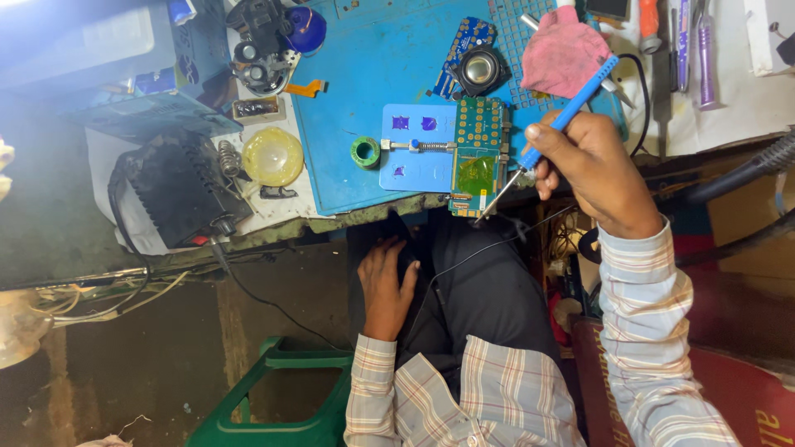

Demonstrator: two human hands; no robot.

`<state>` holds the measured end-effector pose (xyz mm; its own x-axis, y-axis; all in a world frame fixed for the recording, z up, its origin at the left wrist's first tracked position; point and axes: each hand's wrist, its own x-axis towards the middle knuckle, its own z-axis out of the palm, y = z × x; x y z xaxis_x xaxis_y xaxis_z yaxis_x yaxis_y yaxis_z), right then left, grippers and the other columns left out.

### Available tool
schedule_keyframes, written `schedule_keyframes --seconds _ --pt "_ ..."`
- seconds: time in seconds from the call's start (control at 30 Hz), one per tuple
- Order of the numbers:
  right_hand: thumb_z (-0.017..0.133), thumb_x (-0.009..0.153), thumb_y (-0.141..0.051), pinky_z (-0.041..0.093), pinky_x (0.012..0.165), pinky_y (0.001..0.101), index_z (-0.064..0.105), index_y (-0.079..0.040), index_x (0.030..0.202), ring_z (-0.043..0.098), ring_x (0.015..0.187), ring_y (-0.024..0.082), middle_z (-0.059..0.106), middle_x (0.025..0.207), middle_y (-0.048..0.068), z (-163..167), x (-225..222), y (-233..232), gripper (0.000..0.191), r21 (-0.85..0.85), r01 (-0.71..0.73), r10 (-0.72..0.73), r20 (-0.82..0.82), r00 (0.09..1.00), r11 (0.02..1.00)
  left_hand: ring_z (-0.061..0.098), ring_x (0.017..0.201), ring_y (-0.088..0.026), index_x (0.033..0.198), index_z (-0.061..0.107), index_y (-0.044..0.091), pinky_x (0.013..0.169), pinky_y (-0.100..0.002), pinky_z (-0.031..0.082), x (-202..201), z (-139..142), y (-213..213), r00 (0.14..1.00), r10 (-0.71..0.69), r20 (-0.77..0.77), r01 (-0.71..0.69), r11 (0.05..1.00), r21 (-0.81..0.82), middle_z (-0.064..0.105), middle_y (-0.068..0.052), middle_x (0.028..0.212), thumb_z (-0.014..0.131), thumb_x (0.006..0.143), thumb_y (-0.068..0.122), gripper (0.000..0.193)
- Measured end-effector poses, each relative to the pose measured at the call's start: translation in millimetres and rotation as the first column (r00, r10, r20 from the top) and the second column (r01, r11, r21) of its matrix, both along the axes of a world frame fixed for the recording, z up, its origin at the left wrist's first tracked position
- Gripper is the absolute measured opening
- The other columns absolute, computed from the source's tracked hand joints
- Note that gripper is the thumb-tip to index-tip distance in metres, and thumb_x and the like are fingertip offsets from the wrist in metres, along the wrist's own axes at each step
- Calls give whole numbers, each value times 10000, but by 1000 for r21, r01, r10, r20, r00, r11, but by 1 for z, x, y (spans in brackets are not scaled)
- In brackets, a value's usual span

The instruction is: The person sits at a repair workbench and solders a green circuit board held in a small jig, using a soldering iron in one hand and solder wire in the other. They reposition the board, apply solder to its edge connectors, and continue working on the board throughout the episode.

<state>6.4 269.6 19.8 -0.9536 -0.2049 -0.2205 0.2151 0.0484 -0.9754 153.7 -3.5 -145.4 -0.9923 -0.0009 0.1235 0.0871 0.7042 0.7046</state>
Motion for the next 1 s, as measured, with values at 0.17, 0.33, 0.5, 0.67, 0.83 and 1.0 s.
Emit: schedule_keyframes --seconds 0.17,0.33,0.5,0.67,0.83,1.0 --pt "626 1042 -244 512 503 259 627 -2 904 579 576 102 604 741 45 -2 -5 7 278 27 24 -24 17 1000 999 490 1347 -383 1306 613 40 1105 -491 332 0 -1 1 1000 3 -4 -3 1000 0 594 -162 1371 706 920 225 438" --pt "635 1055 -246 508 508 267 632 13 910 563 584 100 594 746 47 -5 -7 6 296 8 37 -37 23 999 999 495 1342 -377 1304 617 42 1108 -485 331 0 0 0 1000 4 1 -4 1000 5 597 -157 1368 704 919 220 433" --pt "629 1060 -250 492 497 271 614 20 864 560 544 119 573 696 57 -5 -6 5 334 29 43 -44 40 998 999 497 1339 -372 1302 616 41 1107 -481 330 -1 1 0 1000 0 13 0 1000 1 598 -153 1367 705 916 220 435" --pt "632 1048 -244 501 487 276 623 10 865 545 563 100 553 712 31 -4 -8 6 313 8 63 -63 55 996 998 498 1347 -369 1295 618 43 1111 -481 328 1 2 0 1000 -3 1 3 1000 2 601 -149 1364 705 918 216 424" --pt "633 1055 -233 495 480 272 615 1 884 531 559 96 551 720 28 -3 -9 4 290 -3 90 -90 14 996 996 495 1344 -378 1302 613 40 1102 -486 331 1 1 -1 1000 -7 -5 7 1000 3 599 -152 1366 707 920 215 431" --pt "617 1047 -235 491 471 258 624 0 855 556 528 104 562 685 37 -2 -8 5 304 39 45 -47 47 998 998 501 1339 -375 1306 610 41 1101 -486 337 1 0 0 1000 -3 -8 3 1000 14 601 -151 1367 707 918 215 437"
